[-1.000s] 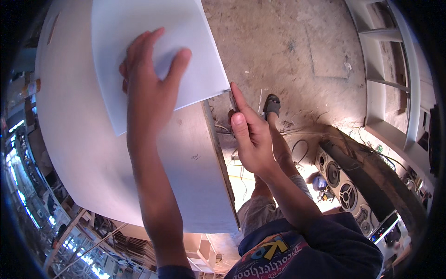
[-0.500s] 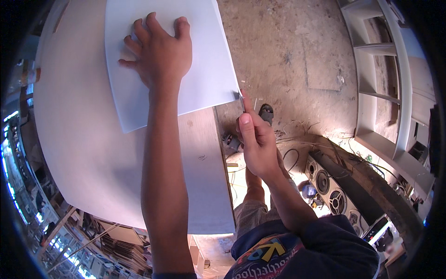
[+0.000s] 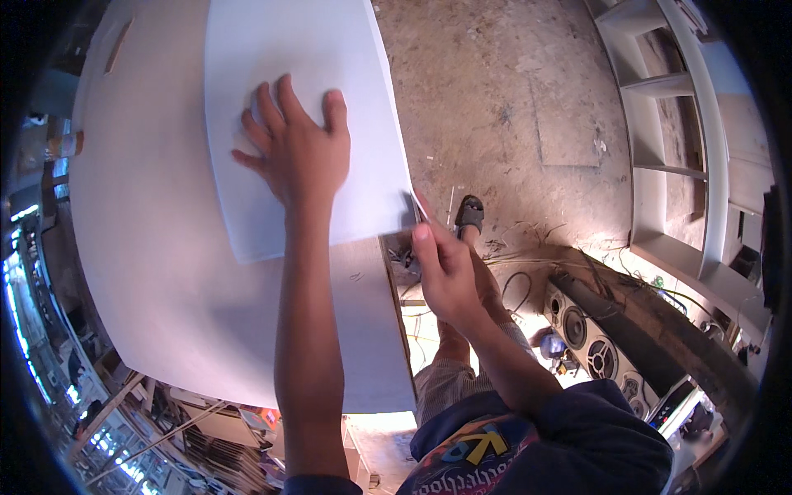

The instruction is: The person wipes a white rectangular panel with a cloth, then uses a utility knife to trim the edges. They repeat this process on multiple panels, flipping them over to work on different sides.

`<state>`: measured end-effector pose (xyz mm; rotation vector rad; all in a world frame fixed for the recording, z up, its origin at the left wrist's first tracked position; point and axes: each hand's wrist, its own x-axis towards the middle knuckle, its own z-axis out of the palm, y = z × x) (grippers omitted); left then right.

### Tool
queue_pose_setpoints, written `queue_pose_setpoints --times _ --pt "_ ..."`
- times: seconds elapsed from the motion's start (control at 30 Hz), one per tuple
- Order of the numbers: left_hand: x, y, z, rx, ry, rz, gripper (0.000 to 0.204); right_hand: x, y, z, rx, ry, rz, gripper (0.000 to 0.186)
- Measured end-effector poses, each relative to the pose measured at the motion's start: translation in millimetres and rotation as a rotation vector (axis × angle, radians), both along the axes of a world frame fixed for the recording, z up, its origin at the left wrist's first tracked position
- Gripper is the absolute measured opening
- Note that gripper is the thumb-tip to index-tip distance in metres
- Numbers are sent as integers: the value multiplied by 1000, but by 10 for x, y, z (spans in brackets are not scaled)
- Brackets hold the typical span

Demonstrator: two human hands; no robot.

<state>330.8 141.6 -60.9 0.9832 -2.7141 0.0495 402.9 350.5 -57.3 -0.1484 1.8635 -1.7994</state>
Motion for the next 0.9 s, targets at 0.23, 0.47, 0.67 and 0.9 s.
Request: queue_pose_setpoints --times 0.23,0.47,0.67,0.9 --pt "354 322 101 40 -94 -20 69 45 39 -71 7 55 -40 56" --pt "333 358 200 61 -140 -28 71 -497 -254 -56 59 142 -66 55" --pt "283 342 284 72 -165 -41 72 -1202 -606 17 167 115 -5 55" --pt "235 304 296 132 -204 -41 76 -2105 -1131 -15 153 172 -43 59"
